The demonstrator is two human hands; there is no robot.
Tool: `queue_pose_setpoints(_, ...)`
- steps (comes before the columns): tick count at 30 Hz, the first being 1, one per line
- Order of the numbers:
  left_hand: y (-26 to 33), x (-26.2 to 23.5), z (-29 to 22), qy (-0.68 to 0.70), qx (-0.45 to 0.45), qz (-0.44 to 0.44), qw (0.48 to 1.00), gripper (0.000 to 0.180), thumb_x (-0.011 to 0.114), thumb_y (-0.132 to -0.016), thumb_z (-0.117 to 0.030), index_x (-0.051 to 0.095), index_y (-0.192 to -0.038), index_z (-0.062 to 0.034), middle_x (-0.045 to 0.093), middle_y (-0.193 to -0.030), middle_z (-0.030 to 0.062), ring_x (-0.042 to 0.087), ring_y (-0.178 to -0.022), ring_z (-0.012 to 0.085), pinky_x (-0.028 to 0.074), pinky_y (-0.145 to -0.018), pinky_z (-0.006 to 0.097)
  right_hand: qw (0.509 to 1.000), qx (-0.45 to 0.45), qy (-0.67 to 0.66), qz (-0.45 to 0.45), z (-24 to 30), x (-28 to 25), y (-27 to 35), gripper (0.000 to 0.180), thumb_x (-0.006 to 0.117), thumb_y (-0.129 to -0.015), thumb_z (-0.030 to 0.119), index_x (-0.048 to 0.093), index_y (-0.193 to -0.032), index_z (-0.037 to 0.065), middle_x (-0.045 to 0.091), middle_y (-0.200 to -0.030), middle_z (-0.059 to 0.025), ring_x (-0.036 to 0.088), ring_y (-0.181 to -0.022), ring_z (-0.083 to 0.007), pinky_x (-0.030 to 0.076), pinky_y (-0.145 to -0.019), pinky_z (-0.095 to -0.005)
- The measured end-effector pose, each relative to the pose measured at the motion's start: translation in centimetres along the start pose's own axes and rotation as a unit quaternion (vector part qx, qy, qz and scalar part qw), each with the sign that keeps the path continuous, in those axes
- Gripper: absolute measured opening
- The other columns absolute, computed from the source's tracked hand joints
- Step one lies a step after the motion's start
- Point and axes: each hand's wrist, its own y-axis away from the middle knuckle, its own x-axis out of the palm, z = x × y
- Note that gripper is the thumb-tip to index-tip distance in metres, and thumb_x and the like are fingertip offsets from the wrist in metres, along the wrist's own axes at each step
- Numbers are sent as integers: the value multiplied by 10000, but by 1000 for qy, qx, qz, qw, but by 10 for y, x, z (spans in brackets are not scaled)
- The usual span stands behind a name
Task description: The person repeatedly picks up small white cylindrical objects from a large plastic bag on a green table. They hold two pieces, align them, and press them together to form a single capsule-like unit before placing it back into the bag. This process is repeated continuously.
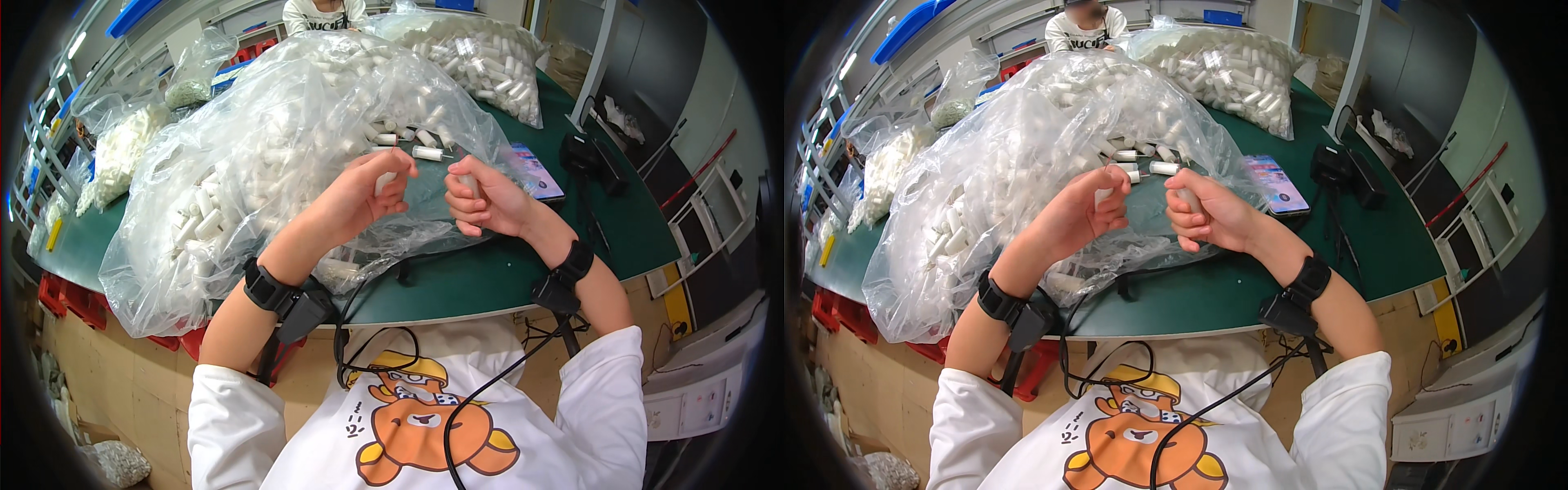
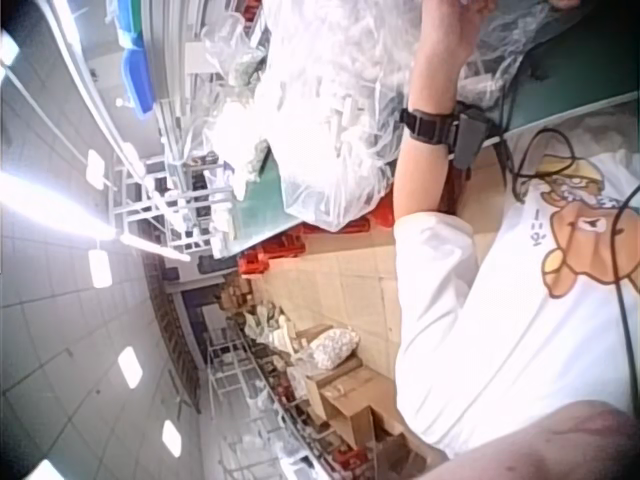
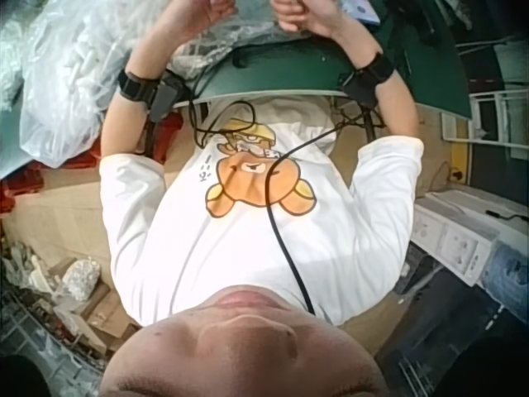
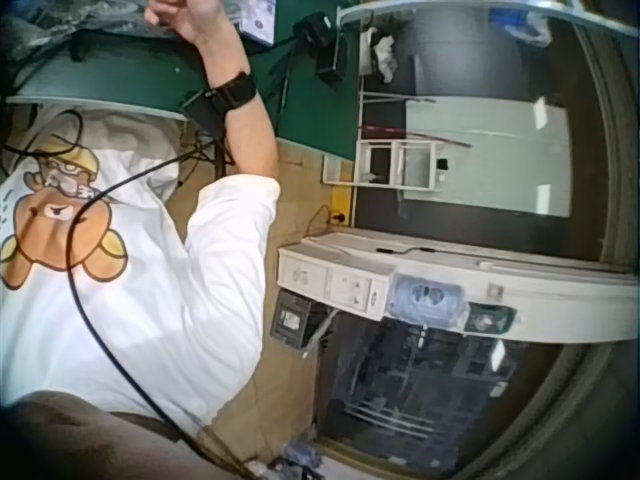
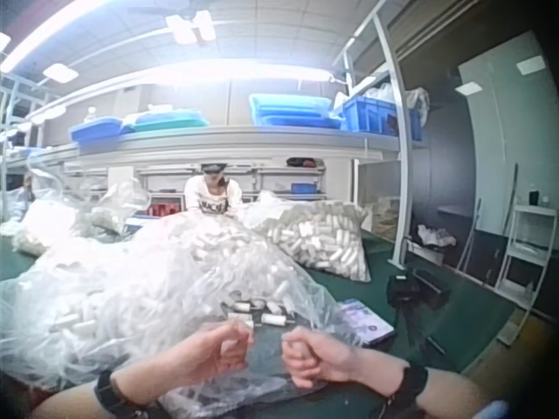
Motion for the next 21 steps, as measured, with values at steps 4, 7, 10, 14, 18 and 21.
queue_pose_setpoints(4, 1, -2, 0, -19, 0, 9, 1000, 126, 455, -819, -153, 504, -899, -69, 300, -585, -52, 282, -518, 44, 356, -626, 246, 1000, -10, -20, -8, 1, -5, 1, 374, 411, -873, 347, 344, -579, 125, 278, -467, 48, 294, -372, -71, 402, -450, -278)
queue_pose_setpoints(7, 1, -1, 0, -2, 10, -12, 1000, 97, 485, -846, -186, 487, -876, -94, 273, -577, -63, 283, -513, 40, 329, -581, 220, 997, -18, -75, -11, 0, -13, -2, 364, 366, -879, 375, 390, -632, 108, 302, -489, 39, 313, -394, -75, 423, -479, -301)
queue_pose_setpoints(10, 3, 5, -5, 9, -18, -36, 999, 100, 504, -847, -183, 481, -900, -101, 317, -592, -58, 324, -525, 46, 363, -606, 236, 994, -31, -101, 5, 3, -14, 0, 379, 316, -884, 396, 463, -779, 63, 378, -570, -1, 386, -470, -111, 447, -533, -335)
queue_pose_setpoints(14, 1, 1, 0, 27, 10, -25, 999, 134, 508, -866, -207, 472, -945, -105, 456, -687, -19, 457, -626, 92, 415, -695, 287, 995, -61, -77, 25, -2, -10, -3, 426, 294, -894, 375, 472, -1000, 3, 478, -729, -72, 499, -637, -192, 474, -665, -383)
queue_pose_setpoints(18, 0, 10, -1, 18, 48, -32, 998, 143, 483, -884, -203, 470, -984, -101, 532, -800, 23, 524, -752, 139, 421, -778, 316, 993, -110, -35, -17, -4, -5, -6, 339, 362, -898, 272, 466, -1052, -12, 522, -800, -99, 543, -727, -232, 455, -804, -409)
queue_pose_setpoints(21, -3, 5, 2, 2, 70, -34, 997, 155, 455, -897, -205, 471, -1003, -93, 518, -794, 23, 518, -766, 145, 412, -809, 320, 990, -124, -22, -55, -3, 0, -6, 222, 431, -878, 174, 470, -1018, 6, 528, -813, -94, 547, -726, -227, 440, -825, -401)
